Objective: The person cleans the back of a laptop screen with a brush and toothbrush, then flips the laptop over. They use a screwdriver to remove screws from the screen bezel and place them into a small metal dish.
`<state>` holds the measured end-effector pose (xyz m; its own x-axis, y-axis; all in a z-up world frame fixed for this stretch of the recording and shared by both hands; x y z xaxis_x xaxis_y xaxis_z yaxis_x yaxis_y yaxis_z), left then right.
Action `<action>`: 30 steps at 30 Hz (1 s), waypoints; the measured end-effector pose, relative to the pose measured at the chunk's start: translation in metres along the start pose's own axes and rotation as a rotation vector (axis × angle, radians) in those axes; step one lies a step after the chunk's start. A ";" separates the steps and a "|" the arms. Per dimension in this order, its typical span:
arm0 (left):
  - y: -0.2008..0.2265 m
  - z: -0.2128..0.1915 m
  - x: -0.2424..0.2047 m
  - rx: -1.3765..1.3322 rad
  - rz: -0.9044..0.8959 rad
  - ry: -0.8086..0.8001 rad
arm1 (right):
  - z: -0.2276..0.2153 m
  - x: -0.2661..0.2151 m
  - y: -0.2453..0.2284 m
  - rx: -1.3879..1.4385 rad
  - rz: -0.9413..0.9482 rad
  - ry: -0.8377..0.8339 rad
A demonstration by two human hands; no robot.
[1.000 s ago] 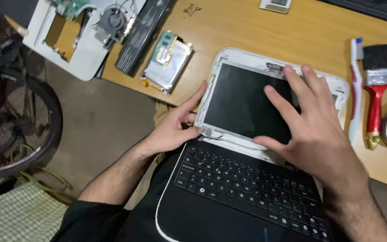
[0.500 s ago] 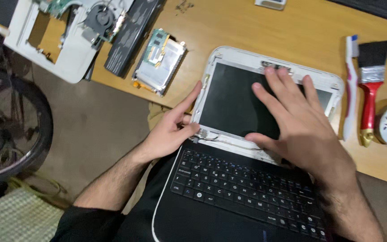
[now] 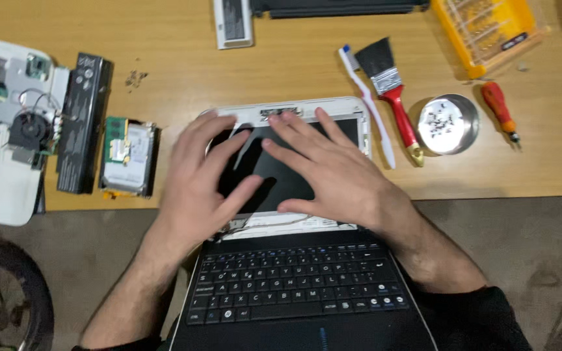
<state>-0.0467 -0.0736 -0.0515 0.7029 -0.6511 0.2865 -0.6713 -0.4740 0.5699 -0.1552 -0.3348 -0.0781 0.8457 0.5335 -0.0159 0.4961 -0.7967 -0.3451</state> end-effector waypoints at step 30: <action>0.002 0.038 0.014 0.316 0.109 -0.311 | 0.025 -0.156 0.018 -0.068 0.412 0.742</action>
<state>-0.0465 -0.1060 -0.0753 0.5529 -0.8312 0.0595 -0.8099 -0.5192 0.2729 -0.2834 -0.4256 -0.1052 0.8594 -0.1083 0.4997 0.1110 -0.9145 -0.3891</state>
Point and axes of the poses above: each hand's wrist, its own x-axis towards the middle knuckle, its own z-axis out of the palm, y = z × x, the point moved 1 cm from there along x, towards the middle knuckle, and after that the axes turned 13 degrees about -z, right-handed, at the moved point
